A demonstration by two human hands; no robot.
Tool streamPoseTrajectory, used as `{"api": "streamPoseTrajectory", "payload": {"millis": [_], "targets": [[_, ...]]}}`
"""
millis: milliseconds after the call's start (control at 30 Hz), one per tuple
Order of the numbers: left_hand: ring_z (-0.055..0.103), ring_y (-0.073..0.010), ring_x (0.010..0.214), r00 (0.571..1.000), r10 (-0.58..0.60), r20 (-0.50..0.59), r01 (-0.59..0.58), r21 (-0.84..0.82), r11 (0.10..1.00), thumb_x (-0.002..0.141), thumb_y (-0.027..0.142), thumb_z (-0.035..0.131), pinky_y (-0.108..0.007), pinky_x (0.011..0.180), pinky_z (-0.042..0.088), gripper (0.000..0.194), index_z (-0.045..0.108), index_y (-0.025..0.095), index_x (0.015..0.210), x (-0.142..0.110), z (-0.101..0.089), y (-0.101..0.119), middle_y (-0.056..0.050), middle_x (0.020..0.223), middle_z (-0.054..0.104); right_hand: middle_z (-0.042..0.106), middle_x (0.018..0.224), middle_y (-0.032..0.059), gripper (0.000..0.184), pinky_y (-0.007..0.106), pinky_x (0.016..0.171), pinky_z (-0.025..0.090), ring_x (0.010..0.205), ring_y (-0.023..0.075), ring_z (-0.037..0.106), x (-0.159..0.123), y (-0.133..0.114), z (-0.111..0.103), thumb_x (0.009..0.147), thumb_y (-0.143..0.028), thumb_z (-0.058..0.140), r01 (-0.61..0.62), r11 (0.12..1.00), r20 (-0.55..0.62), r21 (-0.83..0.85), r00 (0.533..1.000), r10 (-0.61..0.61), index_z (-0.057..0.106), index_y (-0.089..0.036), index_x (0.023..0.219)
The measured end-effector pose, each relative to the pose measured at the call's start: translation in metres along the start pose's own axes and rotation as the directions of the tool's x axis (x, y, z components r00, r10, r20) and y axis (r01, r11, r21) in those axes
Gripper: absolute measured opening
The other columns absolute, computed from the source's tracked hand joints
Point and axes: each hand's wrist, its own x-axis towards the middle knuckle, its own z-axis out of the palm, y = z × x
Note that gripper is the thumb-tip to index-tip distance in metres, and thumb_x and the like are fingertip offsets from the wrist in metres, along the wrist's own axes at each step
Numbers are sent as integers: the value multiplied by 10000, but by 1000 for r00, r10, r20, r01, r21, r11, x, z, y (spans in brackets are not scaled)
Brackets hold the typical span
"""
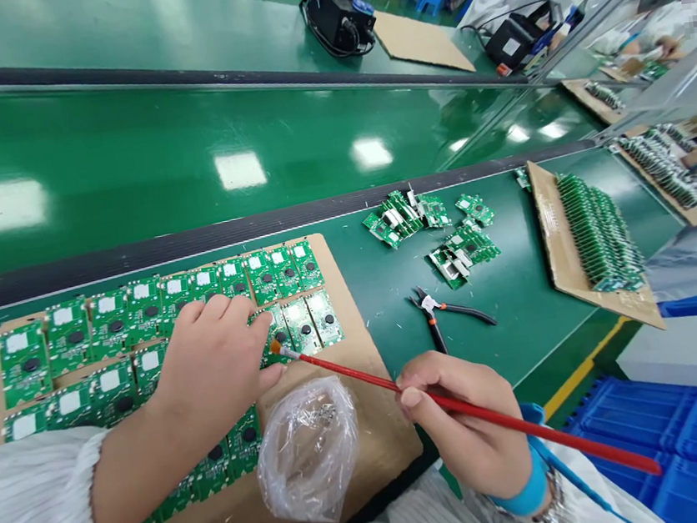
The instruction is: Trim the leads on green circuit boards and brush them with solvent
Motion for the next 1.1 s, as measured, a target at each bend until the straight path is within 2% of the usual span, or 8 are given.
{"api": "streamPoseTrajectory", "payload": {"millis": [233,400,500,633,833,933,1100], "targets": [[579,-313,843,1000,5,-26,-5,-1,1000,699,441,681,-429,695,401,362,701,156,922,0,4,0,-125,942,661,561,571,-45,153,173,457,392,467,62,502,-9,3,-7,824,-151,555,-36,999,-61,-25,998,34,537,-197,679],[577,-312,842,1000,-1,-26,1,-4,1000,668,468,700,-426,694,392,425,693,162,963,-4,2,-3,-120,945,655,544,593,-38,120,197,439,386,471,83,506,-19,9,-11,834,-132,544,-88,993,-104,84,990,96,553,-208,742],[569,-311,825,999,-1,-45,2,30,1000,637,495,709,-424,690,382,478,688,160,977,-12,1,-9,-121,940,652,533,591,-36,114,201,432,376,467,85,500,-19,9,-6,835,-133,545,-99,984,-86,147,990,113,553,-204,747],[562,-311,818,1000,-16,-8,16,75,997,640,491,706,-417,686,371,497,682,154,1005,-22,0,-15,-122,934,648,525,562,-34,128,199,435,369,459,77,477,-10,4,9,834,-155,554,-89,980,-49,175,994,99,539,-186,710],[568,-288,791,1000,-19,18,19,43,999,674,490,675,-403,678,374,390,695,175,904,-23,0,-13,-104,912,653,530,528,-35,167,200,440,378,447,75,479,5,-6,24,844,-203,545,-46,994,-40,100,998,51,544,-183,678],[569,-286,795,1000,-19,20,19,40,999,683,485,664,-404,682,378,380,691,174,900,-21,1,-13,-101,910,652,518,497,-36,214,194,421,365,422,68,455,8,-11,25,847,-212,529,-28,999,-19,45,999,29,528,-178,635],[577,-302,823,1000,-10,27,9,32,999,698,465,660,-415,684,382,380,686,158,919,-22,2,-13,-113,912,652,534,507,-33,194,176,410,352,430,60,467,5,-16,19,822,-171,534,19,1000,30,-10,999,-18,525,-174,629]]}}
